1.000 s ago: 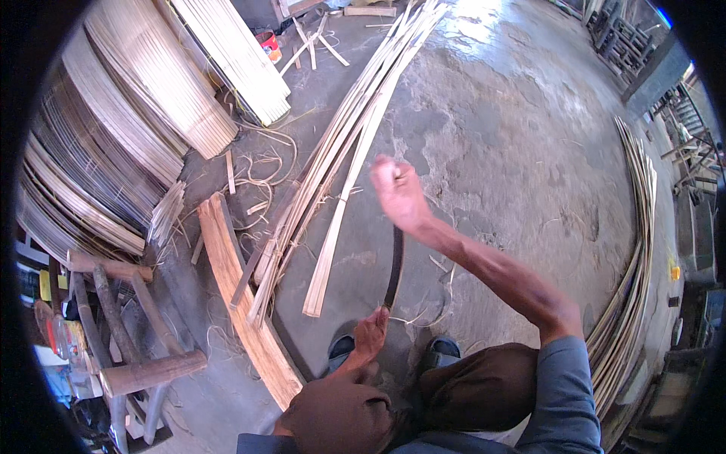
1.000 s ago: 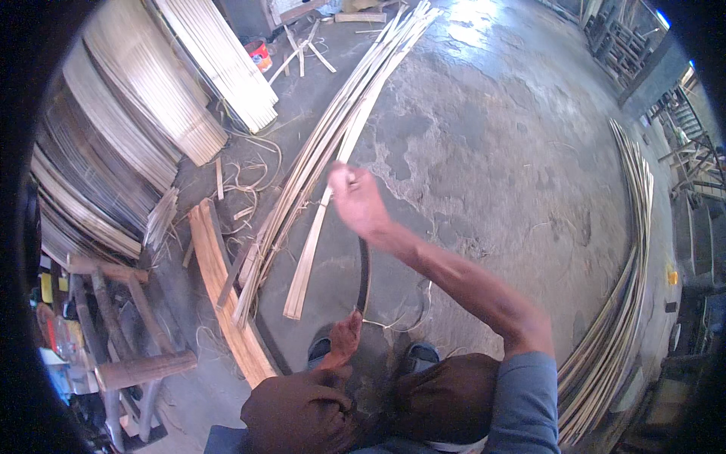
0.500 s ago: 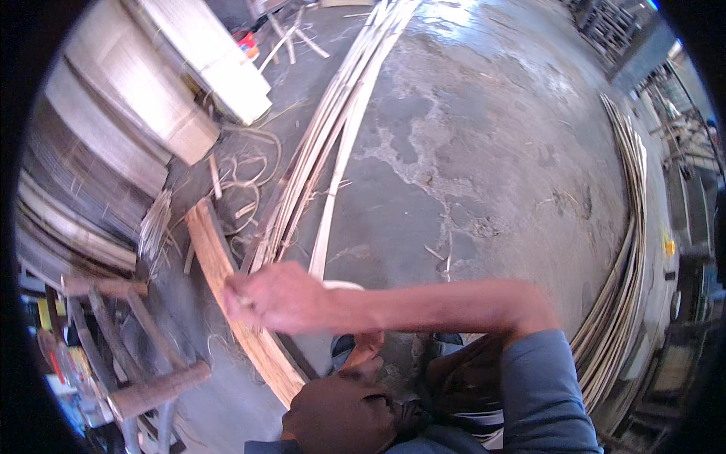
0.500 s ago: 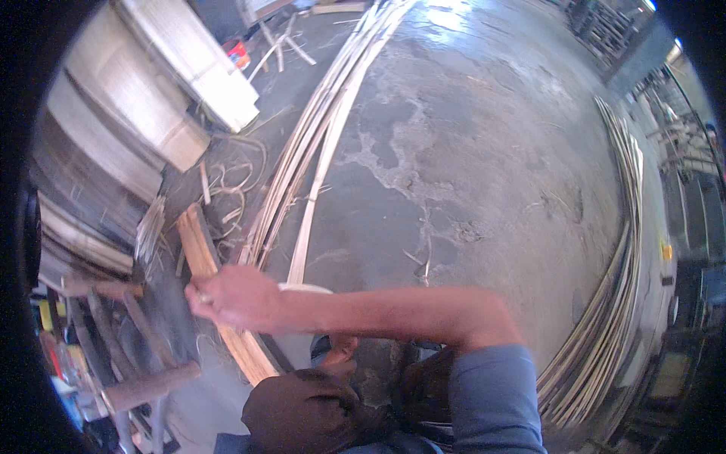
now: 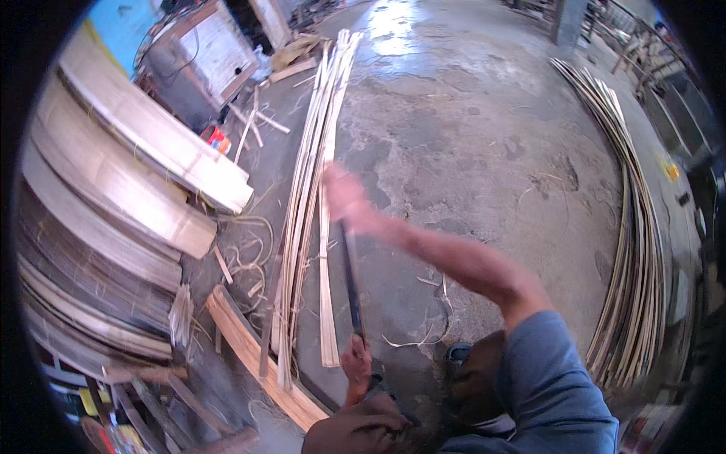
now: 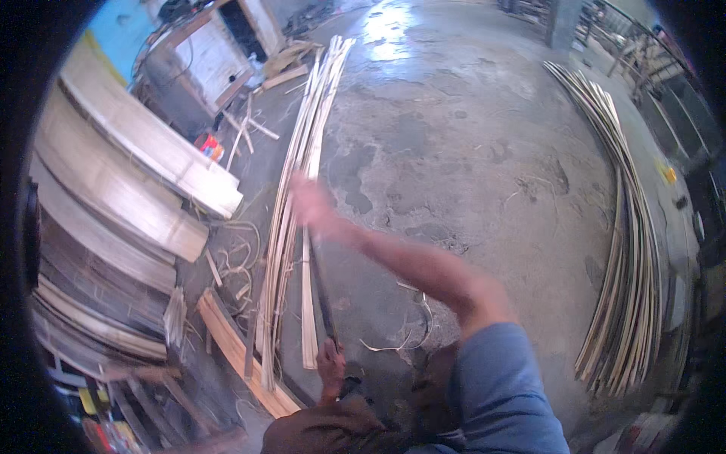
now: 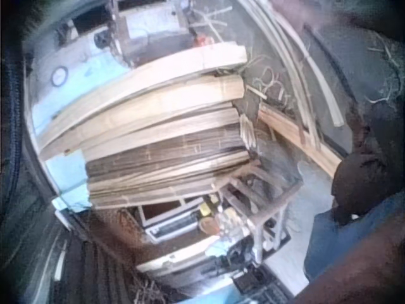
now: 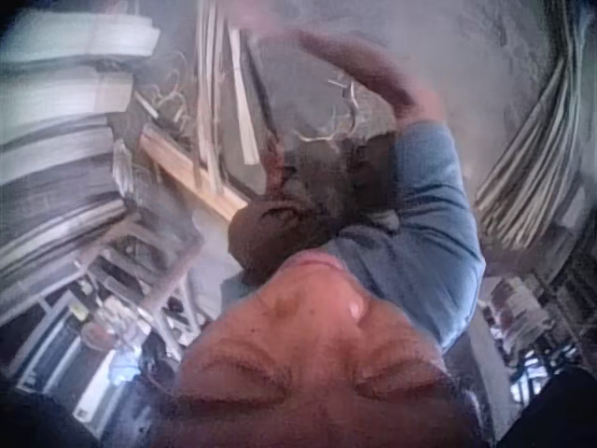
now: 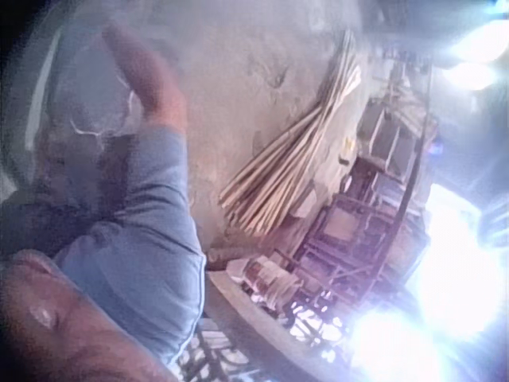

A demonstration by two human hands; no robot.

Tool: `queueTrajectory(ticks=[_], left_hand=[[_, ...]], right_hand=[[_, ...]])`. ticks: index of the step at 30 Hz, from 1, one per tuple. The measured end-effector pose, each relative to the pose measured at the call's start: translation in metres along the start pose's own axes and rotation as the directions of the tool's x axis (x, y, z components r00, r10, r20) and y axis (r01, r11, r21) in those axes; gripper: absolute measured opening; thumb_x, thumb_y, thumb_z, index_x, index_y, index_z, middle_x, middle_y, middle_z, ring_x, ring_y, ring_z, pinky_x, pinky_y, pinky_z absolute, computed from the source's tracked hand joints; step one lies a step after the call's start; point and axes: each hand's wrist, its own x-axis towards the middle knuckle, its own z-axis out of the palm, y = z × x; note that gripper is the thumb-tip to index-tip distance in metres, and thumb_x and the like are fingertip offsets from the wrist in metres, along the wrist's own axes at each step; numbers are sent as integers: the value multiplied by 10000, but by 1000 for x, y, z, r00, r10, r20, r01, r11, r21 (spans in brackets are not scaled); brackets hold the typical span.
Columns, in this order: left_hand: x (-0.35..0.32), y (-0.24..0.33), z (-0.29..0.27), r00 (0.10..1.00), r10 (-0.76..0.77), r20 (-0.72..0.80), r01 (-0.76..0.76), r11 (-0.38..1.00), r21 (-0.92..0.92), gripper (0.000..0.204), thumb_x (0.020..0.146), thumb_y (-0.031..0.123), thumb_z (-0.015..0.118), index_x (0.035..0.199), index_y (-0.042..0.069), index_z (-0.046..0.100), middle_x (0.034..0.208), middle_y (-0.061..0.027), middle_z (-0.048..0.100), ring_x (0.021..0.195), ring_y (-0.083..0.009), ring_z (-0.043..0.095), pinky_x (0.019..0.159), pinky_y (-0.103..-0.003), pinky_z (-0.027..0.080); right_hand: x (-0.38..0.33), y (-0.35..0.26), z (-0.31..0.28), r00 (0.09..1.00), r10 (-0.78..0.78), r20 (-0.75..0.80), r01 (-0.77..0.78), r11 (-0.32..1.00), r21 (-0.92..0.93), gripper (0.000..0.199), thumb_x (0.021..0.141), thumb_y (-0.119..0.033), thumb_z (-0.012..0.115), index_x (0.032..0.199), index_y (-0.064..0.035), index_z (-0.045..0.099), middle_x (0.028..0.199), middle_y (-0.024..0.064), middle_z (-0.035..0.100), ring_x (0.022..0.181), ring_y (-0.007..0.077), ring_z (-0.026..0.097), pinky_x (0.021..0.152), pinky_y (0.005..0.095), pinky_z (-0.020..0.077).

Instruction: The person repeatedly picks up thin wooden strips from a pile on the floor, aligns them side-by-side, and places them into a growing stack. The person handles the strips one at a time, occasionally adjusting their position before adding them to the stack.

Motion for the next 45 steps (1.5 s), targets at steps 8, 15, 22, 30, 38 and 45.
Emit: queueTrajectory(ticks=[8,15,22,30,38,45], left_hand=[[-40,76,-20,747,-206,633,341,935,-98,500,921,557,576,998,63,606,666,-22,545,573,-132,539,508,-303,411],[57,115,-16,794,-73,604,332,884,-329,454,1014,462,449,957,37,596,579,8,524,435,-77,478,409,-239,368],[142,214,10,902,282,326,-183,935,-302,501,1015,414,477,1291,-4,493,973,-76,631,910,-120,616,748,-277,500],[19,42,-49,770,-143,622,181,983,2,668,980,470,517,1428,2,354,1347,-111,504,1209,-227,503,1004,-371,415],[-15,72,-11,812,-198,550,334,929,-160,424,1005,402,505,1264,67,534,685,11,546,569,-130,543,494,-295,443],[116,245,4,675,165,719,294,834,-467,460,1036,452,384,1243,70,535,639,54,426,501,-60,414,442,-228,366]], right_hand=[[13,94,-172,810,488,-326,-219,767,603,768,990,-636,242,1319,8,497,829,95,519,615,184,470,590,323,457],[-190,232,-42,815,579,31,-574,797,188,640,1017,-580,279,1319,-58,493,1068,42,552,971,198,527,865,391,455],[-218,168,121,917,358,178,-386,674,630,404,996,-367,546,1264,-70,488,1183,100,590,1054,163,592,790,340,525],[-94,175,-100,798,367,-478,-393,918,49,259,958,-231,486,1049,11,490,856,132,635,786,230,643,662,407,519],[-77,145,-112,809,135,-572,-182,983,-26,580,1027,-431,360,1338,59,385,1317,249,490,1257,337,466,1039,427,362],[-251,187,80,954,130,272,-201,946,256,738,998,-489,461,1513,-33,196,1408,149,447,1276,246,455,1088,413,346]])
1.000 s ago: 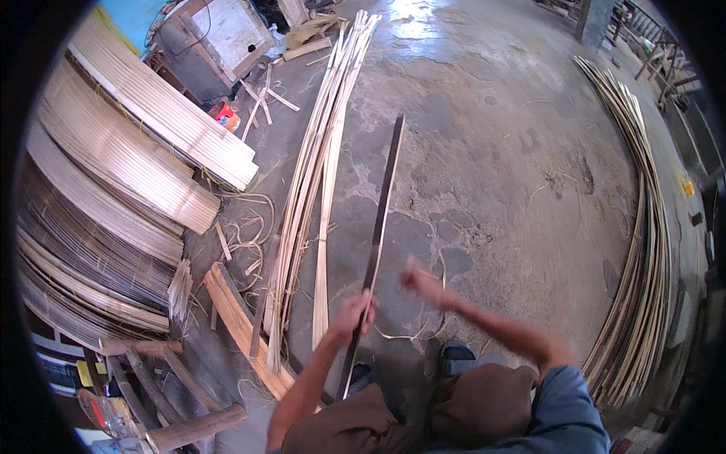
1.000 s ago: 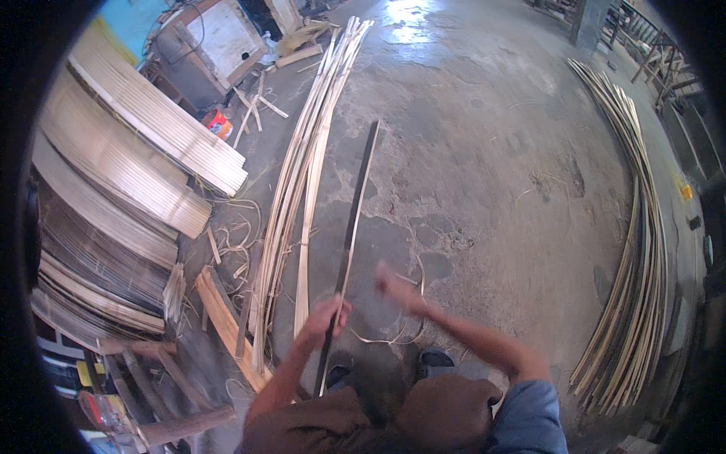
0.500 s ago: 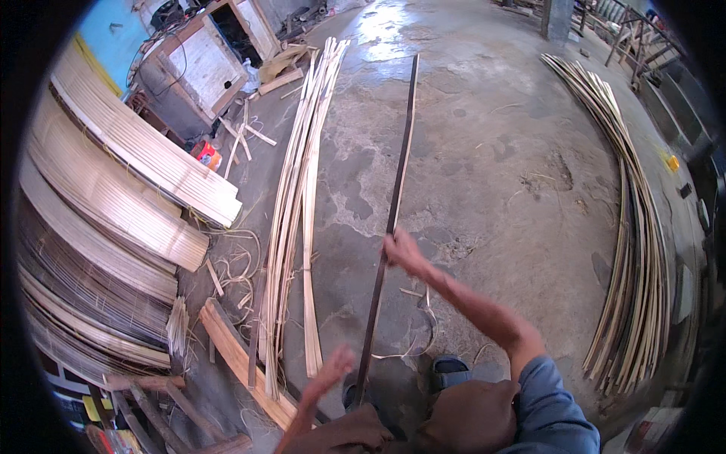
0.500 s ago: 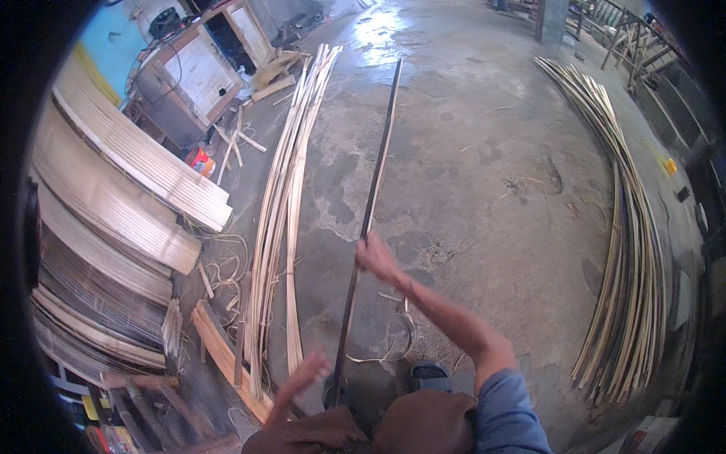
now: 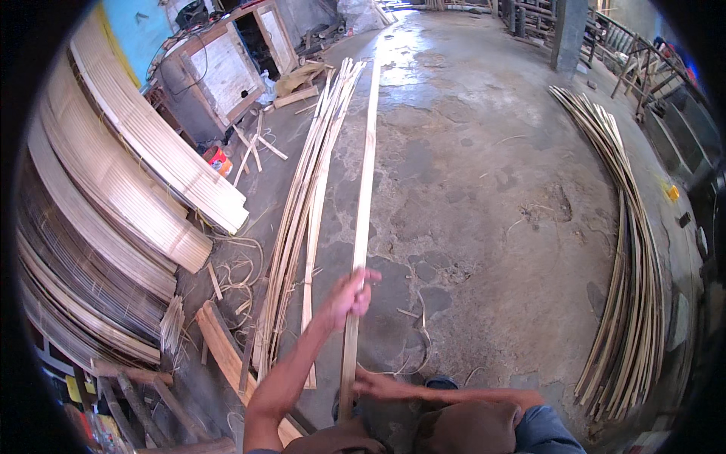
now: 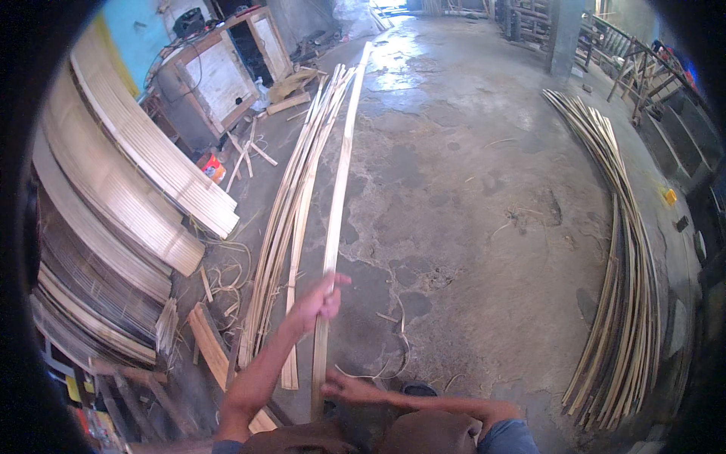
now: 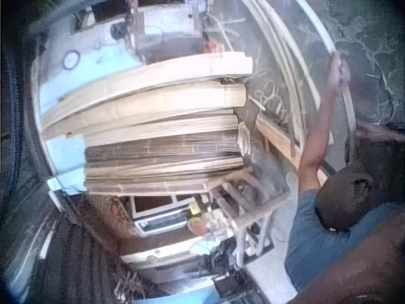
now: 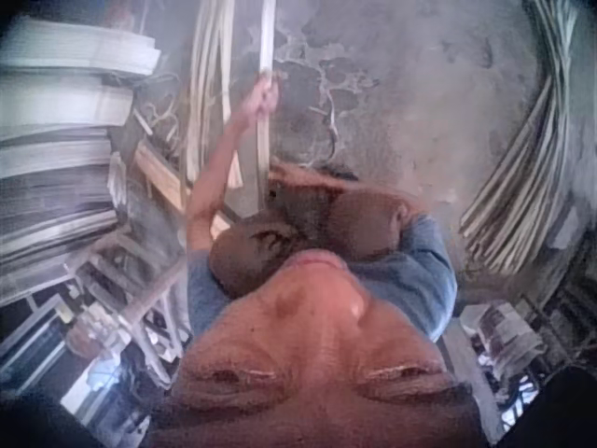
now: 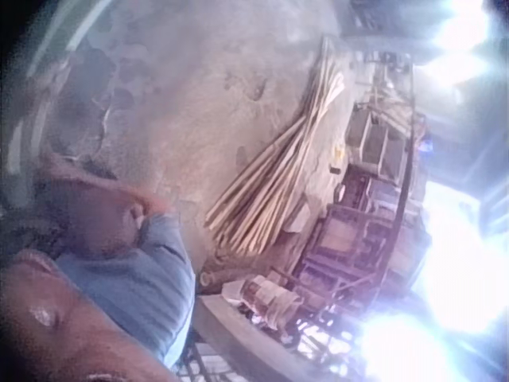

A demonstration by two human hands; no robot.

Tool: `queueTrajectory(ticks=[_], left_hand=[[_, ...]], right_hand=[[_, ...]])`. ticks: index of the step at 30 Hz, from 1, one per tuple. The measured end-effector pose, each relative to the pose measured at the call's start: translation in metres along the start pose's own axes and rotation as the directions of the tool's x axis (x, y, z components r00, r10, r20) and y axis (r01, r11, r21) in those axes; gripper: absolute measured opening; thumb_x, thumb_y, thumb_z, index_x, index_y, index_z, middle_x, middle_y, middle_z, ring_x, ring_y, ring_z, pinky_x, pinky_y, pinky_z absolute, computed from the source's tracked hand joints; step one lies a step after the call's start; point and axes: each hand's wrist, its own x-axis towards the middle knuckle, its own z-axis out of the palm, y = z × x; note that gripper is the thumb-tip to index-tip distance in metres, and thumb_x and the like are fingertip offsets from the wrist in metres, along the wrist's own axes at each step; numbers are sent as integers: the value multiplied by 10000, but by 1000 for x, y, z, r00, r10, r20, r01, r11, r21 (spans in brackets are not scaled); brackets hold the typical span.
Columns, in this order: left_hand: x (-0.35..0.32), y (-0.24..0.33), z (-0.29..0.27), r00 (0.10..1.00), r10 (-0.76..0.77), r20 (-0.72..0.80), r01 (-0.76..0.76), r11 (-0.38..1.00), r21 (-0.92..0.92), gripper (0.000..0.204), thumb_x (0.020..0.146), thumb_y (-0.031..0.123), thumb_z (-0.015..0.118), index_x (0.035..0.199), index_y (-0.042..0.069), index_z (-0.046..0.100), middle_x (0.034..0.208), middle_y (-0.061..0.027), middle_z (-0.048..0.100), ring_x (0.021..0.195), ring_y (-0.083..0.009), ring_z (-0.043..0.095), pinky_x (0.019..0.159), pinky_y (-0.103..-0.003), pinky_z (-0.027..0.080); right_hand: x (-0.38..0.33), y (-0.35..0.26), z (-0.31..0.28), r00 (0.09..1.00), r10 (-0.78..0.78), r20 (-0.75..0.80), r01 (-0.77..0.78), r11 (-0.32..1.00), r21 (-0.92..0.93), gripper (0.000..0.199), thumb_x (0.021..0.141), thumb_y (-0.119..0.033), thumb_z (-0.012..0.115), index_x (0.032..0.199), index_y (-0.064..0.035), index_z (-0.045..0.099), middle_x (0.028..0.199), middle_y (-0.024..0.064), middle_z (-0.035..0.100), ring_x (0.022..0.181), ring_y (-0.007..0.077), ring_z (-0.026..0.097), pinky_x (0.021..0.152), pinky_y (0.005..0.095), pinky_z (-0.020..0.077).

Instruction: The person repeatedly picks up thin wooden strips from a pile on the floor, aligns them side-by-side, and places them into a growing stack. The person handles the strips one at a time, occasionally adjusting their position before adding them to the stack.

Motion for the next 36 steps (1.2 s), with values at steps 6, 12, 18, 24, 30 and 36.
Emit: queueTrajectory(ticks=[6,12,18,24,30,36], left_hand=[[37,35,-20,931,299,-211,-218,917,334,676,1015,534,358,1500,73,269,1199,-166,559,1071,-230,574,866,-386,498],[-119,-86,-64,974,184,-133,-76,816,573,698,1046,468,272,1522,-19,120,1562,-198,229,1432,-290,273,1176,-386,224],[-250,-228,-29,911,-23,-412,303,715,630,675,949,397,592,1460,53,315,1192,-204,597,1045,-331,621,895,-369,485],[-192,-211,17,703,481,-524,152,618,772,358,935,355,634,1161,78,609,731,-43,625,647,-167,616,586,-333,490],[-34,-154,-23,966,117,-229,-26,930,366,324,1022,309,484,1128,23,593,643,7,516,529,-94,489,480,-268,391],[63,-141,-15,997,-76,-1,75,990,-118,350,1040,322,446,1103,-5,552,692,-10,523,562,-109,508,502,-266,436]], right_hand=[[38,-75,15,991,-27,-131,90,861,500,492,1017,-260,519,1400,-52,292,901,69,619,837,175,634,796,353,508],[107,-123,-121,889,-126,-441,323,855,406,339,1010,-168,486,1300,-105,323,793,64,562,685,196,618,669,412,591],[128,-134,-240,651,-133,-747,156,987,-39,338,950,-76,448,1243,0,297,774,72,510,601,189,591,532,379,581],[135,-166,-298,584,-192,-789,-59,959,-277,306,1014,-240,441,1215,-16,391,820,97,524,739,190,611,629,365,543],[72,-91,-270,488,-403,-774,-305,753,-584,399,1010,-331,412,1112,21,570,1011,312,601,1014,483,563,795,505,456],[-39,15,-129,678,413,-608,-287,910,299,648,1016,-545,338,1258,10,568,1116,134,639,993,242,613,876,392,491]])
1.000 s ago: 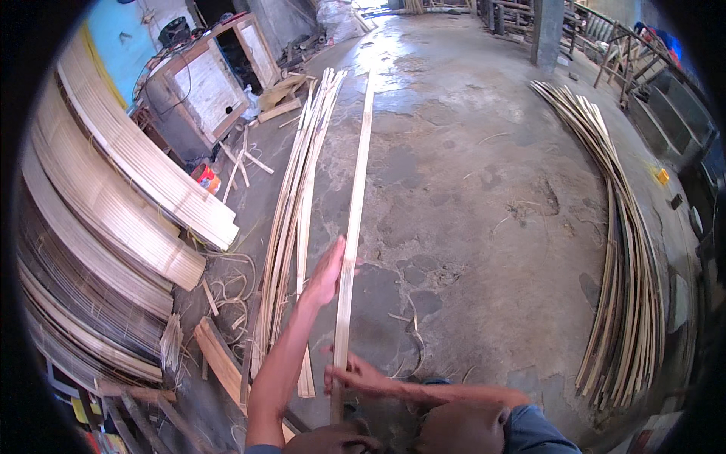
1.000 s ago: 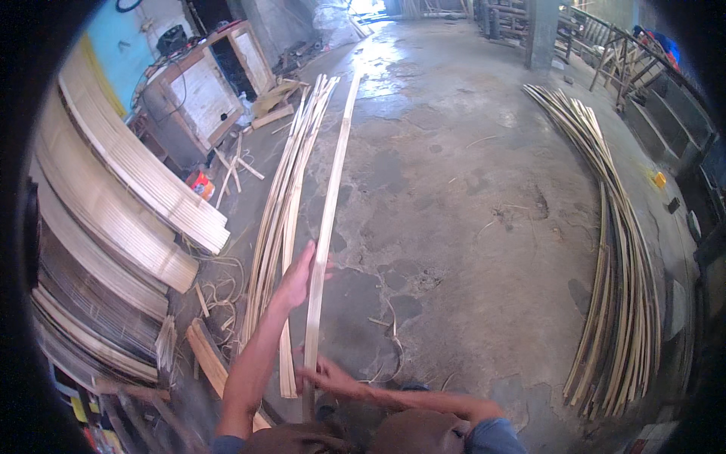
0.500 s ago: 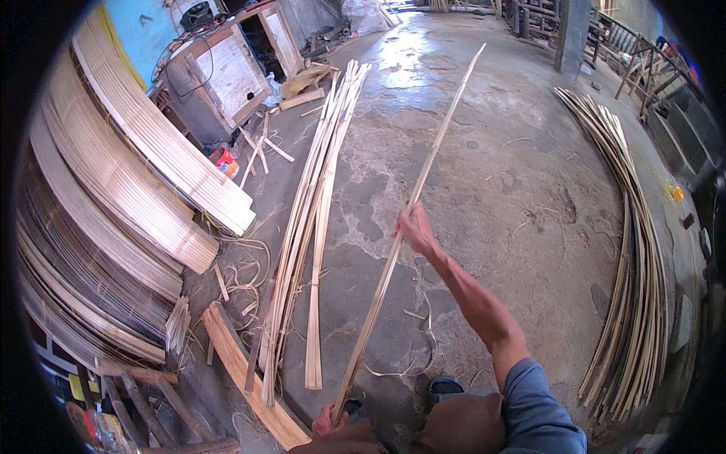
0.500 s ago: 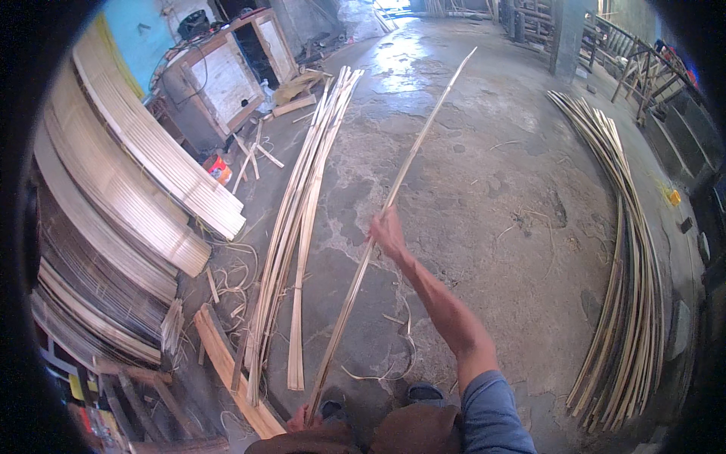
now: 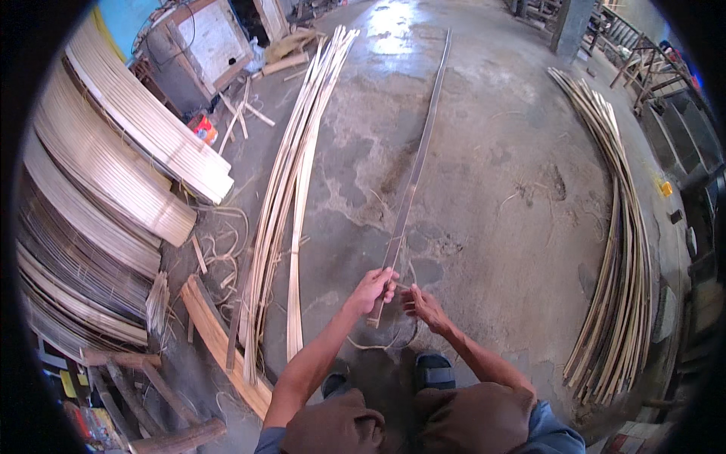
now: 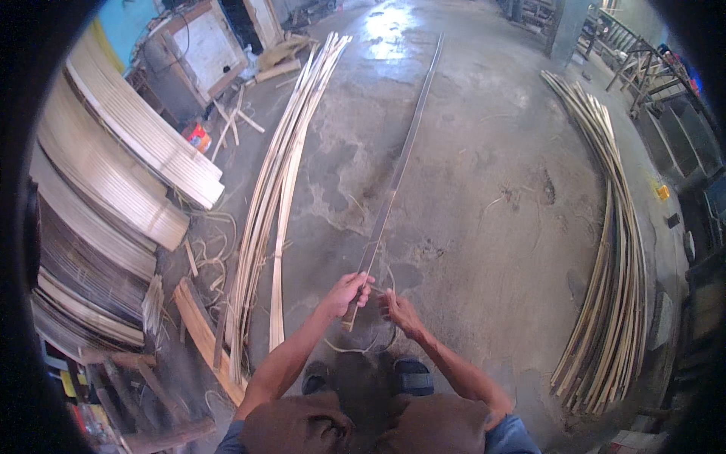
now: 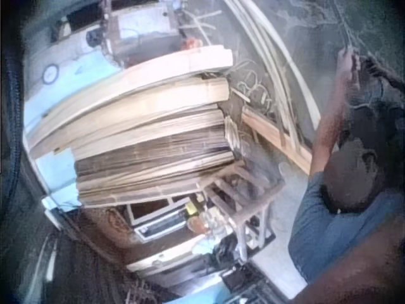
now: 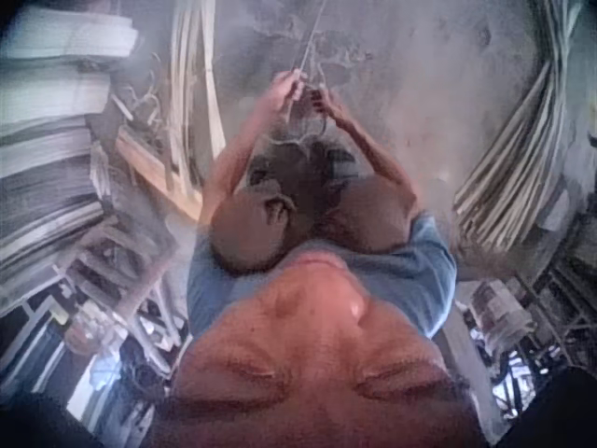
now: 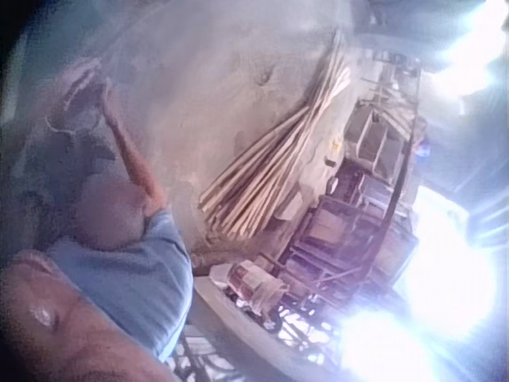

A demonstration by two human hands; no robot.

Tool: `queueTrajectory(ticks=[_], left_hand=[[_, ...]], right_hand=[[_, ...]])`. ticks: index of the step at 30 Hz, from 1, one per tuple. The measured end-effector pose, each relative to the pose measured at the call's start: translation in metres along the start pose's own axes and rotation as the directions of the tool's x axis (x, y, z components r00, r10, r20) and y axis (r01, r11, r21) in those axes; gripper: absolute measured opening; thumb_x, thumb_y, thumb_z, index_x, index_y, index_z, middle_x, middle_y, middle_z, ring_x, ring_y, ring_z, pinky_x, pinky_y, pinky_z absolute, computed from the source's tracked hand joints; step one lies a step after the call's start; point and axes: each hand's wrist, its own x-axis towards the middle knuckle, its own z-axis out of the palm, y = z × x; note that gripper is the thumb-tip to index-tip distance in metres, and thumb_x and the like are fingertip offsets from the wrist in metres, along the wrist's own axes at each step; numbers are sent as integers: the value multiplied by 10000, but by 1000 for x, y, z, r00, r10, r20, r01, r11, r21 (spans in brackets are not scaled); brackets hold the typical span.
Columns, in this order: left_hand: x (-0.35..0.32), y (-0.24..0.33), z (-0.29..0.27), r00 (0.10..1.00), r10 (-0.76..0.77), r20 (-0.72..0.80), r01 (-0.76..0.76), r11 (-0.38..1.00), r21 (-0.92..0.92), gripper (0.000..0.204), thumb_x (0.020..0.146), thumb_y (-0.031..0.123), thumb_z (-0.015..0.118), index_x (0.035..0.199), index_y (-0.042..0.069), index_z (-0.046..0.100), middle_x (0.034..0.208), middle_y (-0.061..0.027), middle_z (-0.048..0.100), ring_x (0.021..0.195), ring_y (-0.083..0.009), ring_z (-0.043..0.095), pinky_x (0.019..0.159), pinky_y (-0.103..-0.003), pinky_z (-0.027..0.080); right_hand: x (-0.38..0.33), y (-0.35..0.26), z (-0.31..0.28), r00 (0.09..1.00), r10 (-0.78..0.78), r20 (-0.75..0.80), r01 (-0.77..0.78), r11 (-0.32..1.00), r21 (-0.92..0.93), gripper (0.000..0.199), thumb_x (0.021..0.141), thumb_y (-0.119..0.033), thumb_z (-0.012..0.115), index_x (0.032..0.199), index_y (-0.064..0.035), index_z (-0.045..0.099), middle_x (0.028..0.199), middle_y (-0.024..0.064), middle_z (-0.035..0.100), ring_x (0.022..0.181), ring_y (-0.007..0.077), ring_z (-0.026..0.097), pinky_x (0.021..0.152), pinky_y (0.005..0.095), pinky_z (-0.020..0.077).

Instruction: The person repeatedly picks up thin wooden strips from a pile on the floor, aligns them side-by-side, and places them into a growing stack. The person handles the strips one at a time, occasionally adjusting their position before adding them to the stack.

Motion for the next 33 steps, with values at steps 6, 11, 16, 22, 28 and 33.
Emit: queueTrajectory(ticks=[6,11,16,22,28,33], left_hand=[[-1,-18,4,1000,14,-17,-15,998,-56,338,1024,328,490,1095,4,550,699,-14,527,580,-110,523,500,-269,447],[-33,-29,8,957,230,-176,-159,925,344,318,950,304,617,1070,17,552,710,-20,545,575,-104,536,467,-273,439],[-75,-36,10,941,228,-250,-68,852,519,256,891,246,667,970,22,571,693,-13,563,527,-87,512,466,-271,437],[-100,-45,19,952,175,-251,-19,853,521,235,911,233,645,986,17,592,654,10,530,508,-77,500,470,-263,426],[-125,-66,17,965,15,-263,111,882,458,347,927,250,639,1180,15,604,733,8,560,590,-84,543,531,-260,467],[-122,-57,-32,903,338,-265,-34,671,740,404,898,301,691,1162,10,597,810,-44,610,710,-155,602,646,-328,516]], right_hand=[[-54,12,52,936,108,336,-180,964,193,607,1021,-519,363,1269,-1,560,1098,127,647,980,217,630,895,372,504],[-48,13,36,919,108,379,-90,994,-64,434,1021,-415,468,1034,-11,627,953,48,657,867,145,629,801,310,525],[12,-3,-14,979,-200,-28,185,943,-277,370,1025,-333,473,1011,-11,655,859,8,614,742,94,547,686,284,493],[47,-38,-5,991,-75,-112,105,951,290,504,1015,-440,456,1191,16,581,1070,111,618,916,188,593,799,346,505],[65,-31,3,990,-7,138,-50,916,398,465,1036,-432,405,1280,-55,527,1106,74,641,994,187,613,864,381,516],[51,-20,31,984,-60,166,-19,899,438,382,1049,-372,405,1279,-102,545,1076,25,659,914,158,638,831,365,523]])
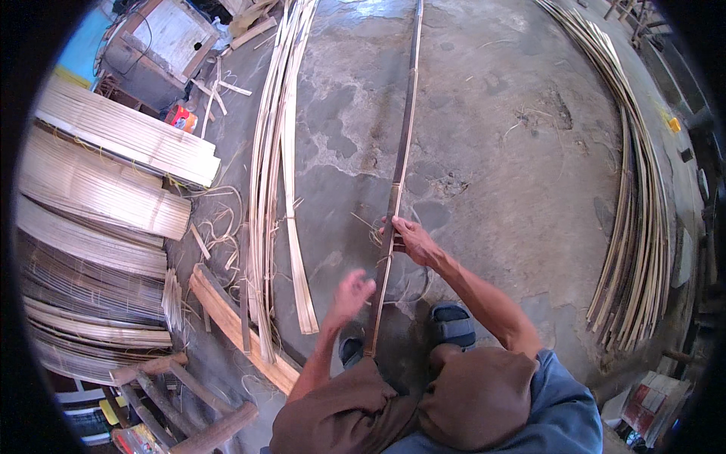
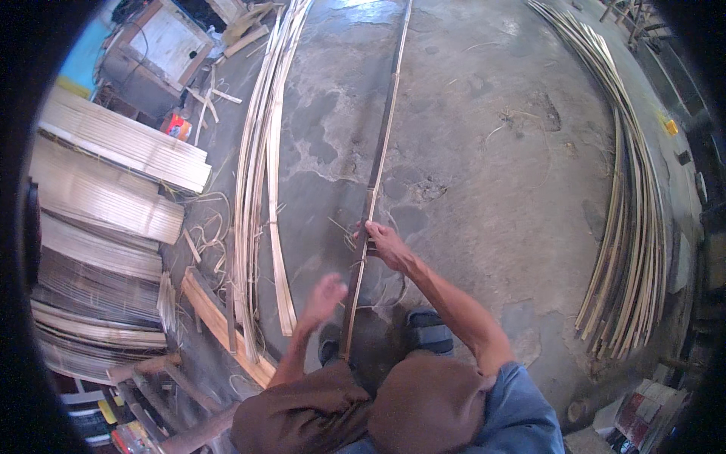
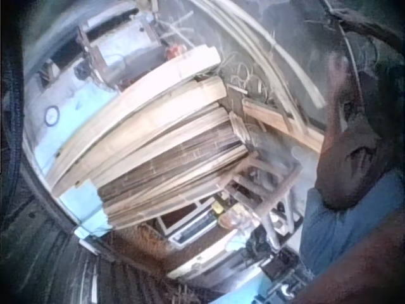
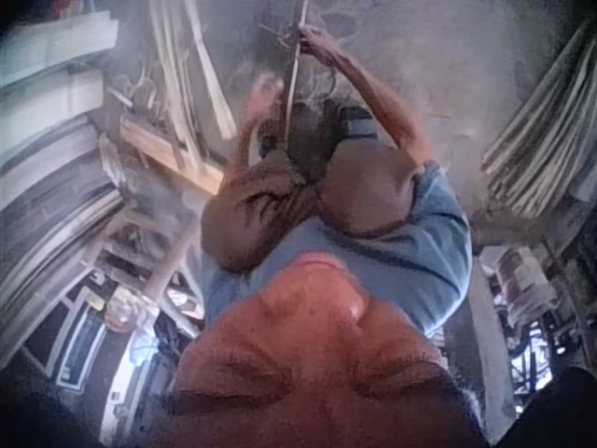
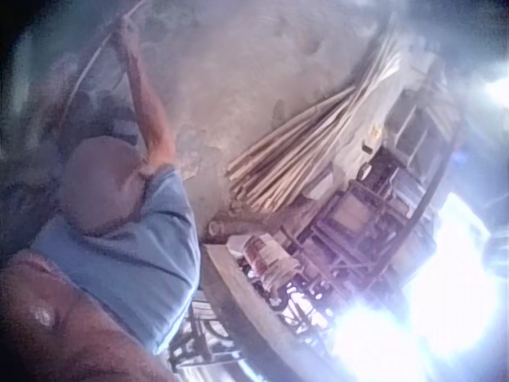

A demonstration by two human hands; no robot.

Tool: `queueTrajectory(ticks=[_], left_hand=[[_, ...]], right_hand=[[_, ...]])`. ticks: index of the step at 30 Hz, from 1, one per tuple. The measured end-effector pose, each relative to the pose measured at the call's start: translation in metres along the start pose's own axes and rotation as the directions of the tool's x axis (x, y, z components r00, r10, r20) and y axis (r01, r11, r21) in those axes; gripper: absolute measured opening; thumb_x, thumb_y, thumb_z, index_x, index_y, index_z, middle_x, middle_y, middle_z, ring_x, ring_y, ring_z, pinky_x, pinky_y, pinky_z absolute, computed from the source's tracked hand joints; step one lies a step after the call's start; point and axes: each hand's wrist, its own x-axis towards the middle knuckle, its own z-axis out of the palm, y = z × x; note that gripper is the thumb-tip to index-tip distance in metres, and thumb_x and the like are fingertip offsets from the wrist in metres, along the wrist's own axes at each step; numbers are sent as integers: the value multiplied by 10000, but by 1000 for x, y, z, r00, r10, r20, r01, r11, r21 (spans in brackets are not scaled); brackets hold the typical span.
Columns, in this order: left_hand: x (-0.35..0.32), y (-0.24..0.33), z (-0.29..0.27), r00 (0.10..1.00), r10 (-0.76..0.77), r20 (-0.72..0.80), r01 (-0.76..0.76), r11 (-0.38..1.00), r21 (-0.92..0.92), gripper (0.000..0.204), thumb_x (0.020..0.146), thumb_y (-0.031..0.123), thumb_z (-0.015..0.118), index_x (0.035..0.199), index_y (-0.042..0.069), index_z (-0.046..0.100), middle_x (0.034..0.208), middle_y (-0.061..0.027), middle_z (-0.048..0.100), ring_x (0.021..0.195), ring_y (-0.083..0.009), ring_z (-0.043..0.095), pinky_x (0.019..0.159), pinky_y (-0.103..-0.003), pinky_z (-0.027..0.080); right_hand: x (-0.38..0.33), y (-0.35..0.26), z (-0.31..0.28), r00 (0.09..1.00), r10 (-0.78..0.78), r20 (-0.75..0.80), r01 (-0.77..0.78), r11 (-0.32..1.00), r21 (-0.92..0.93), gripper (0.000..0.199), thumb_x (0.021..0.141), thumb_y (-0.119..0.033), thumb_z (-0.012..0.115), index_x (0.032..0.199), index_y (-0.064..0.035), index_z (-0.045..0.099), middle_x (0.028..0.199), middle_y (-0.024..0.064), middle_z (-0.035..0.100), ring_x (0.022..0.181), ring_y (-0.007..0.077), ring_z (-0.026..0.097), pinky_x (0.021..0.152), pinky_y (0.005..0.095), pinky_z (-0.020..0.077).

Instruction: The person repeatedly picks up thin wooden strips from a pile on the floor, aligns them side-by-side, and places them into a growing stack. The person handles the strips one at a time, occasionally adjusting their position before adding them to the stack.

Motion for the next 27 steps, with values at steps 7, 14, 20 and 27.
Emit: queueTrajectory(ticks=[7,14,20,27], left_hand=[[115,82,-5,906,404,-125,-302,824,478,527,822,328,734,1164,-39,573,1022,-227,639,966,-335,632,817,-420,504],[149,94,15,982,162,100,-188,909,371,454,764,274,748,1055,-54,631,859,-208,696,772,-300,694,689,-406,534],[145,78,-2,988,85,126,-105,981,161,497,750,287,784,1069,-71,653,802,-202,686,712,-216,671,633,-367,531],[139,85,-16,990,69,127,-98,967,235,473,752,295,769,1042,-63,662,772,-155,677,704,-210,662,631,-362,529]], right_hand=[[-25,40,38,999,-18,34,16,999,41,371,1030,-400,453,1194,-90,574,1063,30,636,930,164,624,852,381,533],[-41,58,34,995,74,67,-74,997,1,401,1002,-454,500,1147,-95,606,1019,-16,612,874,125,594,789,338,517],[-44,43,33,983,89,159,-97,994,44,396,972,-423,572,1150,-78,648,1018,12,659,890,107,623,809,282,533],[-43,49,37,978,98,186,-123,984,128,370,977,-411,565,1130,-84,650,1023,27,661,903,115,630,835,280,537]])
